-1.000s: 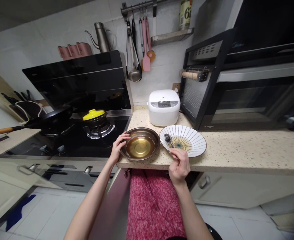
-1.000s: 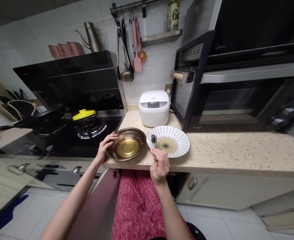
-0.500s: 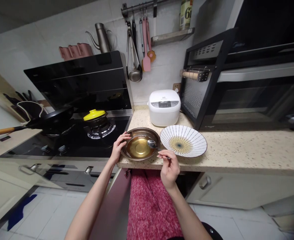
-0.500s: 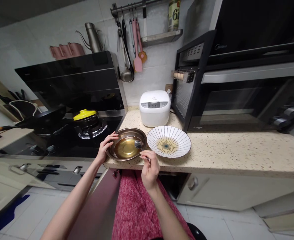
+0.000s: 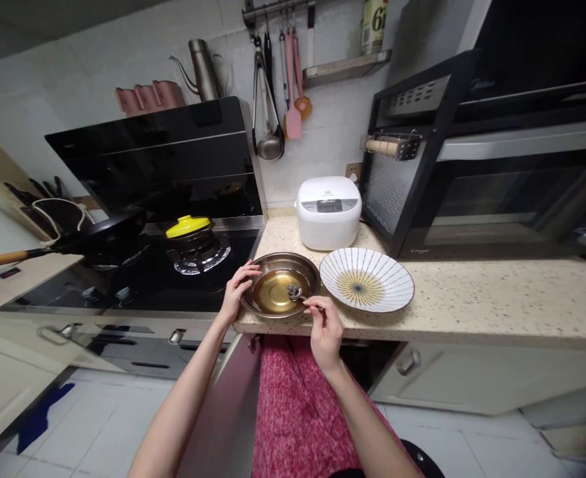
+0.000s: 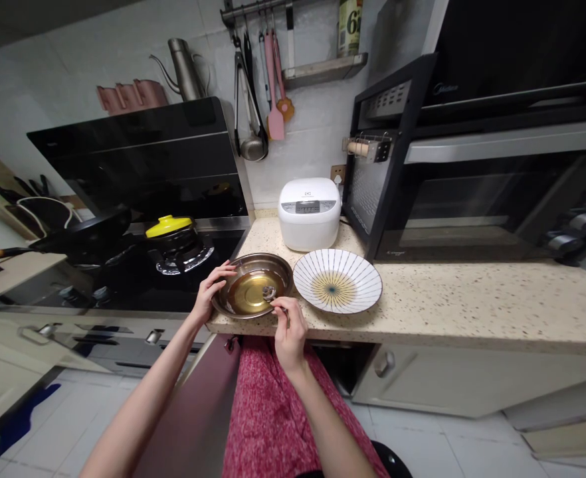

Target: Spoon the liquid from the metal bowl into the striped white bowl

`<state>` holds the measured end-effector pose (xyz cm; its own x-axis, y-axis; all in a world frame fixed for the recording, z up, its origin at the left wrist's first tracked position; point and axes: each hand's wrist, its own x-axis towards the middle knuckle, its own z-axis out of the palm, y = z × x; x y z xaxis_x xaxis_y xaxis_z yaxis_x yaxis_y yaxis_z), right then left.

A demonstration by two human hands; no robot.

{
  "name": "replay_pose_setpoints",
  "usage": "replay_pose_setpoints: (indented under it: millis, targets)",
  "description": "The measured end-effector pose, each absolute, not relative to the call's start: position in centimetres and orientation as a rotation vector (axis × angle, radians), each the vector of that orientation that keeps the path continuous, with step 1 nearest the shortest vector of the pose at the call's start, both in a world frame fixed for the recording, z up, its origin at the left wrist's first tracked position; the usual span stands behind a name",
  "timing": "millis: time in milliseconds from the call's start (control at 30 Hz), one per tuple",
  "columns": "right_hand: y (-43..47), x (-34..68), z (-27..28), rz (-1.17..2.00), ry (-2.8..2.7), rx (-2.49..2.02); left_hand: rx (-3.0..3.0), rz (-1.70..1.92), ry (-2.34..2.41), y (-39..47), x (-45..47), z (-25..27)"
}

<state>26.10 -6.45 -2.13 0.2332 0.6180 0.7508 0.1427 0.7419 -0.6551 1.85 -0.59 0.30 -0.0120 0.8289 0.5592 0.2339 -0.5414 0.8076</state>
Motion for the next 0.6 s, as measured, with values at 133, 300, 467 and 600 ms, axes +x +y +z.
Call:
replay_pose_setpoints:
  millis: [133,300,467,600]
  targets:
    - [-6.39,26.0,-2.02,0.349,-1.333,-0.725,1.779,1.59,1.096,-0.53,1.82,0.3]
    - [-6.31,25.94,-2.02,0.374,-1.328,-0.733,1.779,1.592,1.086,-0.51,1.82,0.28]
    - [-6.38,25.82,-2.36,0.453,-1.267,-0.724,1.777,1.591,1.092,-0.58,1.9,0.27]
    - [-6.49,25.78,-2.47,0.49,-1.211,-0.708,1.793,1.584,1.095,-0.55,1.87,0.25]
